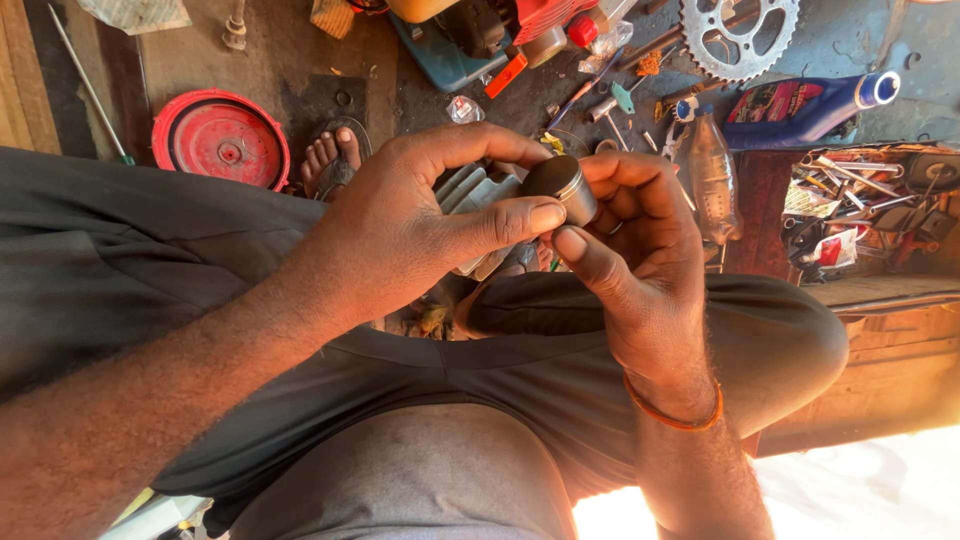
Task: The person holds a small engine cylinder and piston, repeatedly inserting and removing the piston to check fit. They rotate both parts to inspect surfaces and alignment, then place the cylinder on the floor and continue handling the piston.
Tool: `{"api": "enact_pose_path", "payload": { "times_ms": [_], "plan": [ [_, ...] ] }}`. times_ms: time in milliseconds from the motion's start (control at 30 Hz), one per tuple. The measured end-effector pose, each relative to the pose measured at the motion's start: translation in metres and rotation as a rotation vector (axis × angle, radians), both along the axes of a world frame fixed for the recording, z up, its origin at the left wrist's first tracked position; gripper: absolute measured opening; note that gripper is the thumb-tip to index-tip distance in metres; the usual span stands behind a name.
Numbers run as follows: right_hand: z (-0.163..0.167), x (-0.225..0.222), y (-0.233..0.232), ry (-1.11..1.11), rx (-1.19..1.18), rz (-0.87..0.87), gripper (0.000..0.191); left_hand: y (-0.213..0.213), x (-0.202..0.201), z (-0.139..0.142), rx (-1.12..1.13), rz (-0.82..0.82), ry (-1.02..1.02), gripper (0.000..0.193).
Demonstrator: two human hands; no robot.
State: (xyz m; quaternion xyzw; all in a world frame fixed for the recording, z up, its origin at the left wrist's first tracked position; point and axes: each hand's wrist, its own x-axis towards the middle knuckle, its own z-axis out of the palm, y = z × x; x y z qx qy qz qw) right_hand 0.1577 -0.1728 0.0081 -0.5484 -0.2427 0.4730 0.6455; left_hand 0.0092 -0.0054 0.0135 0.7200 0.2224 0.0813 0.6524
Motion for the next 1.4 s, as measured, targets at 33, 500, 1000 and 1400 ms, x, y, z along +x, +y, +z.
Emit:
{"api": "enact_pose_path", "payload": {
  "times_ms": [33, 500, 1000, 1400],
  "plan": [
    [-0.0002, -0.0001, -0.0001, -0.016, 0.005, -0.002, 0.040, -0.0002, -0.0002, -0.0008, 0.010, 0.001, -0.015, 0.051],
    [-0.0022, 0.0017, -0.0029, -0.082, 0.035, -0.019, 0.040, 0.0011, -0.0013, 0.0050, -0.033, -0.020, -0.070, 0.045],
    [-0.0004, -0.0005, -0.0059, -0.254, 0.039, -0.013, 0.043, 0.0012, -0.0011, 0.0011, 0.087, -0.032, -0.077, 0.045],
    [-0.0016, -0.0020, -0.0040, -0.278, 0.037, 0.002, 0.045, -0.0031, -0.0029, 0.0010, 0.249, 0.027, -0.099, 0.041]
  ]
}}
